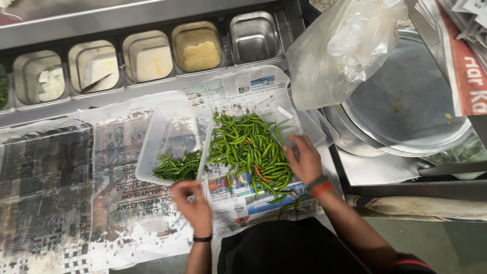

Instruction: The person trims the stems off green chilies one by one and places the trimmed chilies into a clear plastic container. The work surface is covered with newspaper, and stainless steel ingredient containers are visible nearby.

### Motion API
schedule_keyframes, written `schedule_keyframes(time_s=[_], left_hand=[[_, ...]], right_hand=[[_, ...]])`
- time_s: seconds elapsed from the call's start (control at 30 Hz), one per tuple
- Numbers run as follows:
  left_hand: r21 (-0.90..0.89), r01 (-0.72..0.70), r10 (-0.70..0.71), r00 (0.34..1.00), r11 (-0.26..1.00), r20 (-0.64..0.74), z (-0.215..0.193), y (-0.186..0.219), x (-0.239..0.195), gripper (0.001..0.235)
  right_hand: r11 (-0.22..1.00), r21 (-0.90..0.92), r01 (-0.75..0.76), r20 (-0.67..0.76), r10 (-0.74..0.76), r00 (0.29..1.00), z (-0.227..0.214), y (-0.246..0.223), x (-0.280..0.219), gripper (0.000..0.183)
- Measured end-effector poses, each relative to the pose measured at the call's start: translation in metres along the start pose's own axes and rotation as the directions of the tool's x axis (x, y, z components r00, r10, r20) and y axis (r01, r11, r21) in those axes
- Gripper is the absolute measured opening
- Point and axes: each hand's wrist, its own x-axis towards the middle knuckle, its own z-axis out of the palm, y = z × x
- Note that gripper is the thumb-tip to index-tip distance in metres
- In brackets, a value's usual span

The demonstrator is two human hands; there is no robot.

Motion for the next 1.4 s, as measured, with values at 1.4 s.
schedule_keyframes(time_s=[1.4], left_hand=[[0.149, 0.359, -0.301, 0.416, 0.921, 0.858, 0.094, 0.054, -0.015, 0.018]], right_hand=[[0.879, -0.086, 0.470, 0.172, -0.451, 0.876, -0.006, -0.042, -0.013, 0.017]])
